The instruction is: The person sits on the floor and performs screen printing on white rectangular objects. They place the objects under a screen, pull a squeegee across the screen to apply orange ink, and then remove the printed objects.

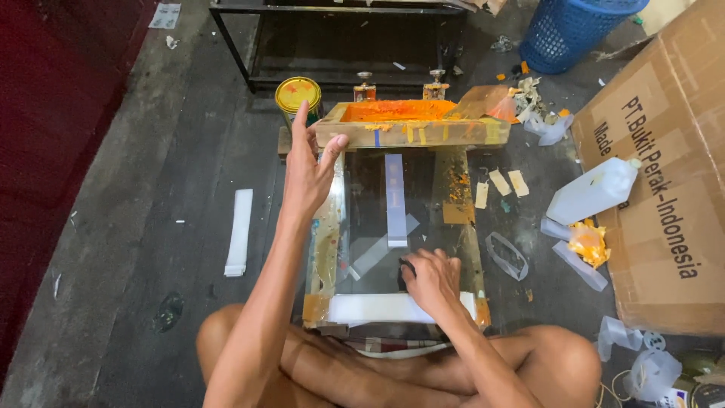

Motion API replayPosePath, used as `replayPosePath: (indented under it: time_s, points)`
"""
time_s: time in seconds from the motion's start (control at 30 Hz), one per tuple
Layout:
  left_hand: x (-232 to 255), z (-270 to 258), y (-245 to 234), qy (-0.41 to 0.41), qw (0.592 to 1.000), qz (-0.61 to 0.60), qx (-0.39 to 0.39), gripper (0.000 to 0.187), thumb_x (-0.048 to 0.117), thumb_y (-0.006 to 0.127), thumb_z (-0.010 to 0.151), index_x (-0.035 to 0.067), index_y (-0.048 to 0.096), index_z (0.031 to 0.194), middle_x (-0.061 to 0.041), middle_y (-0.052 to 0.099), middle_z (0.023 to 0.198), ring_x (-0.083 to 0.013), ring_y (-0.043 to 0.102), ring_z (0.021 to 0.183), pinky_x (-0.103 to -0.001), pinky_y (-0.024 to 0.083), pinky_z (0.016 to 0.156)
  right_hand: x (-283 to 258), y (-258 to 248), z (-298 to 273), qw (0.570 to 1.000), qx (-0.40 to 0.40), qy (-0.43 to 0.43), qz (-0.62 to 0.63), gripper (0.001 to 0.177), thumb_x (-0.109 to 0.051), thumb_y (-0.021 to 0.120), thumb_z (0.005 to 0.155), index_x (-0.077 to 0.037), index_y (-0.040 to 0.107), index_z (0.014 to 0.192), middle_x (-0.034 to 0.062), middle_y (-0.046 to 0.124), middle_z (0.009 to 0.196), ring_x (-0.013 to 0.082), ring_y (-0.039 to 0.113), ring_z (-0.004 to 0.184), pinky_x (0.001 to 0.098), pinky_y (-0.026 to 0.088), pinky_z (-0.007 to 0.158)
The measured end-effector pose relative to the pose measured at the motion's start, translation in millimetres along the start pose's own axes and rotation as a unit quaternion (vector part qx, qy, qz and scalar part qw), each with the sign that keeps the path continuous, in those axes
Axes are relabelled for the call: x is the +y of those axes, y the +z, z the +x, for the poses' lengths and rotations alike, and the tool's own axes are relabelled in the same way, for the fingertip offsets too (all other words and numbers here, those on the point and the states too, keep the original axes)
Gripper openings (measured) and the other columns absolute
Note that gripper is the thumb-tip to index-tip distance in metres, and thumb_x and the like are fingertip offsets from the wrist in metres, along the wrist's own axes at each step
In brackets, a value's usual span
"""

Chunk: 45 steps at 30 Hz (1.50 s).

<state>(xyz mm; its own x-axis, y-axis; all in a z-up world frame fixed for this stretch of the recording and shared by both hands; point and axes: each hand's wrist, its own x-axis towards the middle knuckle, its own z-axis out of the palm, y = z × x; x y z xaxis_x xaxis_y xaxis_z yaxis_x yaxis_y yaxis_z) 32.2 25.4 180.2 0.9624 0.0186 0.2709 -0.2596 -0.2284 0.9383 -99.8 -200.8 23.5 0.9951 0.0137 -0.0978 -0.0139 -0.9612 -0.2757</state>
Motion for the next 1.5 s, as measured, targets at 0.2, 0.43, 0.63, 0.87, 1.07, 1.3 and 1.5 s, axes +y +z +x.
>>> replayPosePath:
  time_s: [0.2, 0.43, 0.63, 0.87, 1.07, 1.3, 1.5]
  points:
    - [7.2, 0.2, -0.1, 0.001, 1.0, -0.002, 0.001, 0.08, 0.038, 0.067, 0.104, 0.012, 0.019, 0.163, -0.034, 0.052, 0.146, -0.0519, 0.048, 0.14, -0.064, 0.029, 0.119, -16.3, -15.5, 6.2, 1.0, -0.022, 0.007, -0.017, 0.035, -0.036, 0.058, 0.096, -0.029, 0.07, 0.128, 0.0014, 0.074, 0.105, 0.0281, 0.067, 0.102, 0.0455, 0.048, 0.083]
    - [4.3, 2.2, -2.1, -0.007, 1.0, -0.01, -0.007, 0.082, 0.037, 0.068, 0.103, 0.012, 0.018, 0.163, -0.033, 0.052, 0.146, -0.0514, 0.049, 0.14, -0.066, 0.028, 0.119, -21.4, -11.4, 15.4, 0.999, -0.026, -0.014, -0.042, 0.046, -0.029, 0.055, 0.098, -0.021, 0.058, 0.143, 0.0107, 0.069, 0.109, 0.0344, 0.064, 0.104, 0.049, 0.047, 0.079]
    - [1.5, 1.9, -3.3, -0.009, 1.0, -0.005, -0.008, 0.084, 0.04, 0.069, 0.103, 0.011, 0.017, 0.163, -0.034, 0.052, 0.147, -0.0511, 0.049, 0.14, -0.066, 0.028, 0.119, -16.4, -2.8, 16.0, 1.0, -0.002, -0.001, -0.013, 0.041, -0.028, 0.063, 0.095, -0.02, 0.061, 0.136, 0.0102, 0.062, 0.11, 0.0374, 0.062, 0.104, 0.0508, 0.048, 0.079]
    - [-1.3, 2.2, -3.9, 0.005, 1.0, -0.011, -0.016, 0.082, 0.034, 0.069, 0.105, 0.01, 0.016, 0.163, -0.036, 0.051, 0.146, -0.0531, 0.05, 0.138, -0.066, 0.03, 0.118, -5.8, 14.9, 16.4, 0.995, 0.069, -0.049, -0.056, 0.016, -0.027, 0.067, 0.092, -0.027, 0.08, 0.102, 0.0028, 0.065, 0.12, 0.0299, 0.061, 0.103, 0.0439, 0.045, 0.076]
    - [-18.9, -5.1, -6.2, 0.03, 0.999, -0.007, -0.019, 0.083, 0.03, 0.073, 0.104, 0.011, 0.019, 0.163, -0.036, 0.053, 0.145, -0.0529, 0.054, 0.135, -0.065, 0.036, 0.115, 10.2, 12.4, 11.2, 0.962, 0.229, -0.15, -0.002, 0.006, -0.03, 0.068, 0.088, -0.028, 0.072, 0.084, -0.0059, 0.071, 0.089, 0.0224, 0.067, 0.077, 0.0379, 0.051, 0.062]
    - [-52.8, -44.4, -16.8, 0.067, 0.994, 0.03, -0.079, 0.106, 0.025, 0.092, 0.086, 0.01, 0.021, 0.163, -0.042, 0.051, 0.143, -0.0584, 0.051, 0.131, -0.061, 0.046, 0.11, 6.0, -96.6, -34.0, 0.883, 0.341, -0.156, 0.281, 0.017, 0.003, 0.065, 0.087, -0.012, 0.072, 0.086, 0.0063, 0.074, 0.078, 0.0239, 0.062, 0.053, 0.0305, 0.051, 0.05]
    - [-83.1, -97.6, -4.2, 0.051, 0.996, 0.014, -0.077, 0.109, 0.012, 0.096, 0.069, 0.0, 0.033, 0.157, -0.036, 0.052, 0.145, -0.0527, 0.051, 0.133, -0.06, 0.041, 0.114, 0.9, -120.3, -46.2, 0.818, 0.367, -0.209, 0.39, 0.011, 0.014, 0.06, 0.089, 0.005, 0.064, 0.085, 0.017, 0.068, 0.073, 0.0189, 0.06, 0.042, 0.0276, 0.05, 0.044]
